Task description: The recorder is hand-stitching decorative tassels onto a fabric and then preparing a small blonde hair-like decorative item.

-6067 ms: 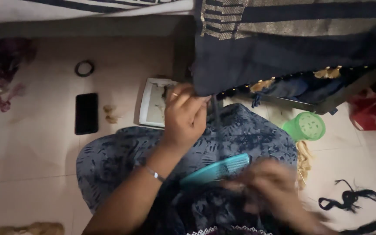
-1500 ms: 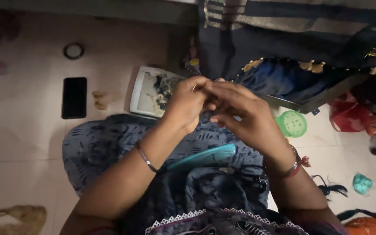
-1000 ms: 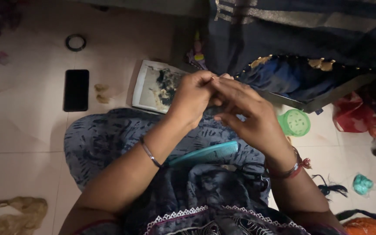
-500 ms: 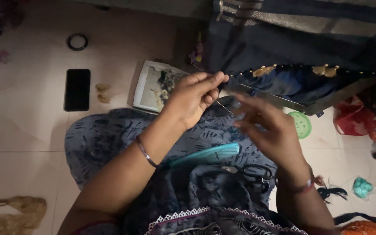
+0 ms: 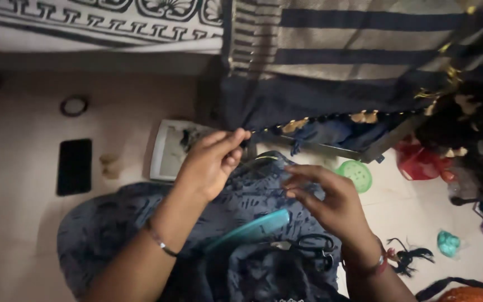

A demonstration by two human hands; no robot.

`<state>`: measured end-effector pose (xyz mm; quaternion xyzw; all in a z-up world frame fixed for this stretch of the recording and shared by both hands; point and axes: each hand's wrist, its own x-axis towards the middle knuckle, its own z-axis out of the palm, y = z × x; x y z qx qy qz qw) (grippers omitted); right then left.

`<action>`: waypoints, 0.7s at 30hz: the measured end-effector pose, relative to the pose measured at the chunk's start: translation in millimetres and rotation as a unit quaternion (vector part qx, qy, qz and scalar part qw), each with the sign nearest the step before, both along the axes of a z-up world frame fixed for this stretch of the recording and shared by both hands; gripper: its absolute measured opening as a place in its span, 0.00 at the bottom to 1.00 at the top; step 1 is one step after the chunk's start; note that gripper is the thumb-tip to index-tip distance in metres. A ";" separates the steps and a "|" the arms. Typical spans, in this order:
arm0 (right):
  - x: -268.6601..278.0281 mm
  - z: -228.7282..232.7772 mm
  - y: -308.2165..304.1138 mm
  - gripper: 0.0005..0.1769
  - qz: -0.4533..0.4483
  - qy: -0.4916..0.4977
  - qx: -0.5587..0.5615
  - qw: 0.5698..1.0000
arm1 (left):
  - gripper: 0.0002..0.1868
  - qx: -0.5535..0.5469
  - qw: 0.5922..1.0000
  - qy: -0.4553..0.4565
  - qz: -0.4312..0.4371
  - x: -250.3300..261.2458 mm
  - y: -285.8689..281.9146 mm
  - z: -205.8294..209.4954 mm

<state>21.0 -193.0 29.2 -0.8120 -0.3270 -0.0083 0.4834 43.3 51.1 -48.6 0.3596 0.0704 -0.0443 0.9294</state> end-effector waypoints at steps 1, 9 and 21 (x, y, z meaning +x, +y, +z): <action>-0.2 0.3 -0.2 0.23 0.000 0.023 -0.005 1.000 | 0.10 0.008 1.000 0.027 0.007 -2.9 2.6 2.5; 7.1 53.0 17.9 0.20 0.039 -0.215 -0.185 0.958 | 0.11 0.239 0.971 0.006 0.000 -19.4 22.9 35.4; 50.0 95.4 70.1 0.10 0.134 -0.296 -0.156 0.933 | 0.12 0.334 0.937 -0.025 -0.095 -27.9 46.2 65.1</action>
